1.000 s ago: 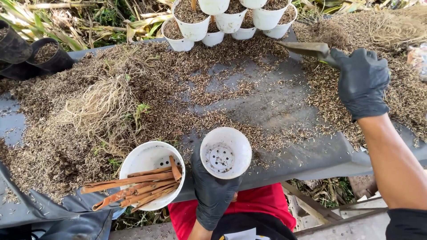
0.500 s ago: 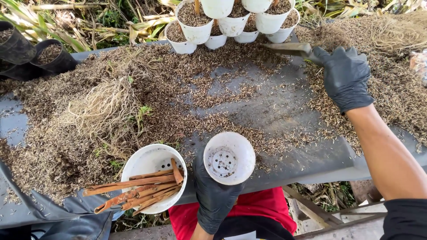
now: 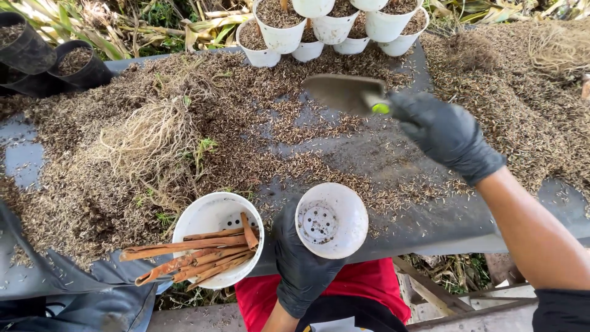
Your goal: A person at a potting bench fills a small plastic pot with soil using a hand trowel and plants two stem cuttings.
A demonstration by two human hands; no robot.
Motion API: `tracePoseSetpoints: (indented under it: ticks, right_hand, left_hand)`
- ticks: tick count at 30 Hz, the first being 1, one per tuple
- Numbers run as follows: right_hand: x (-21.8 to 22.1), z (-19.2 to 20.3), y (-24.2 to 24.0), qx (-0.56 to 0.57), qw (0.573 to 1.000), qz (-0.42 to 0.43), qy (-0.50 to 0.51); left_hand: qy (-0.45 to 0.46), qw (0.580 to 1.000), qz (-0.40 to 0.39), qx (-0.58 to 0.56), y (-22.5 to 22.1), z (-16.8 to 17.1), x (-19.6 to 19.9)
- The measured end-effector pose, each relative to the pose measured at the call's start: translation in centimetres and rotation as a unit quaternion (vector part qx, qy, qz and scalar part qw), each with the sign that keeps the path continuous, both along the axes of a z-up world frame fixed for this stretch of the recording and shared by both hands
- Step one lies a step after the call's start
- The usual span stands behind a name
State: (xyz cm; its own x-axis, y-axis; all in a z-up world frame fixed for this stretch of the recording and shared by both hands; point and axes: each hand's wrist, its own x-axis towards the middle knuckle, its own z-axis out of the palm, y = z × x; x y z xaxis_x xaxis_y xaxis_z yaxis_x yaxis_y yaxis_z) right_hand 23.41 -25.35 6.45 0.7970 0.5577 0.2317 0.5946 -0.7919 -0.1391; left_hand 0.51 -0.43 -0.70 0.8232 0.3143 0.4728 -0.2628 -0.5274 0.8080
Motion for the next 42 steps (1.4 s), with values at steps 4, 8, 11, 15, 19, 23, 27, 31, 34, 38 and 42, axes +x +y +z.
tracePoseSetpoints:
  ticks: [4,8,11,15,19,23,27,31,34,38,42]
  right_hand:
    - [-0.1,-0.4,4.0,-0.065,0.995,0.041,0.070]
    - [0.9,1.4,9.2,-0.078,0.993,0.077,0.048]
    - [3.8,0.2,12.1,-0.128,0.980,0.098,-0.118]
    - [6.0,-1.7,16.1,-0.174,0.954,0.090,-0.228]
    - [1.9,3.0,17.2,-0.246,0.948,0.154,-0.134]
    - [1.3,5.1,14.8,-0.222,0.959,0.176,-0.001]
    - [4.8,1.8,11.5,-0.175,0.971,0.161,-0.017]
    - [5.5,-0.4,11.6,-0.164,0.975,0.146,-0.042]
    - [4.6,-2.0,12.5,-0.122,0.969,0.211,0.046]
    - [3.4,1.7,12.6,-0.116,0.965,0.220,0.079]
    - [4.5,4.9,8.8,-0.095,0.971,0.180,0.126]
  left_hand:
    - [-0.051,0.998,0.002,0.039,0.3,-0.4,-0.5]
    - [0.001,1.000,-0.014,0.011,0.5,1.4,-0.3]
    - [-0.030,0.998,-0.007,0.052,0.4,0.4,-0.3]
    - [-0.035,0.998,0.007,0.054,0.3,-0.2,-0.4]
    - [-0.040,0.997,0.017,0.059,0.5,-0.8,-0.5]
    - [-0.043,0.997,0.013,0.057,0.4,-1.3,-0.5]
    - [-0.053,0.997,-0.003,0.062,0.1,-1.5,-0.5]
    - [-0.055,0.996,0.004,0.068,0.1,-1.4,-0.5]
    - [-0.058,0.995,0.009,0.077,0.2,-1.2,-0.5]
    - [-0.055,0.996,0.007,0.065,0.5,-0.1,-0.5]
    - [-0.065,0.994,0.028,0.088,0.2,-3.1,-0.8]
